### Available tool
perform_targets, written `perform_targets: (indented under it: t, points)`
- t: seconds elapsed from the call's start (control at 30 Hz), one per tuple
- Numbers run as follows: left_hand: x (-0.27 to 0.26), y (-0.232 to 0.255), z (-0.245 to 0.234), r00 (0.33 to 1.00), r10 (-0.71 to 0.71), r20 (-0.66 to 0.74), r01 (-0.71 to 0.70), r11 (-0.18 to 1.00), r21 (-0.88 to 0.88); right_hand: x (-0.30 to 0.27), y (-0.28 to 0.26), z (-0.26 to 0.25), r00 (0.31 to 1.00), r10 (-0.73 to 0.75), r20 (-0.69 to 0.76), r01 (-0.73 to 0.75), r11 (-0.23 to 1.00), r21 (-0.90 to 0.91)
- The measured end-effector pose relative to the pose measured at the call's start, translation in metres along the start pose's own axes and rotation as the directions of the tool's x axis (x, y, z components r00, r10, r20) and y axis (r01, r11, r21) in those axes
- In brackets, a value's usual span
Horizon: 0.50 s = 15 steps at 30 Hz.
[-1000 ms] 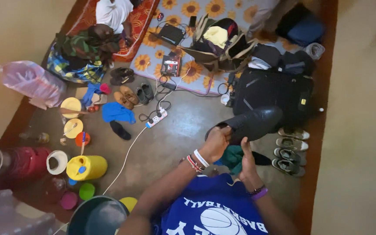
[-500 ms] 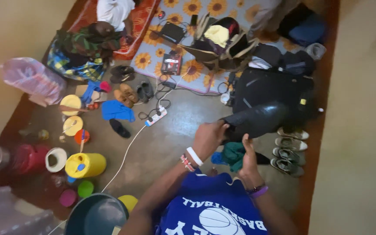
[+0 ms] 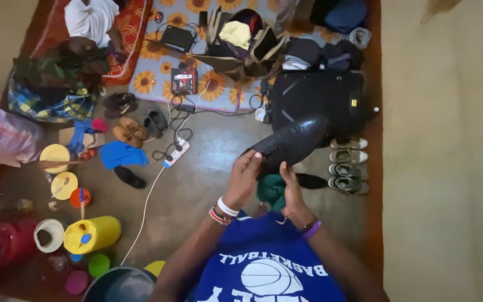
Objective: The person is polishing different pairs of shoes using a green cloth.
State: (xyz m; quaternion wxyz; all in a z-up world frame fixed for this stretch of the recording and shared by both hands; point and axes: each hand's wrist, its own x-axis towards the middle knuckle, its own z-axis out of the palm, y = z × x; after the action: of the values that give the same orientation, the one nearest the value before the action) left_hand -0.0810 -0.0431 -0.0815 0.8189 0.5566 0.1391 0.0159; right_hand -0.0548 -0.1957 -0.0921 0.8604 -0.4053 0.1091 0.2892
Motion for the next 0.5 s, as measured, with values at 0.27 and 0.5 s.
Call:
perform_targets:
  t: [0.27,0.5]
  points:
    - [0.019,0.015,0.011,0.962,-0.203,0.182,0.267,0.838,-0.477,-0.003,0.004,-0.007,0.987,0.029,0.160,-0.064,0.973,0.221]
    - [0.013,0.018,0.006,0.979,0.198,-0.058,-0.087,0.651,0.754,0.001,0.010,-0.019,1.000,0.026,-0.002,-0.026,0.998,0.060]
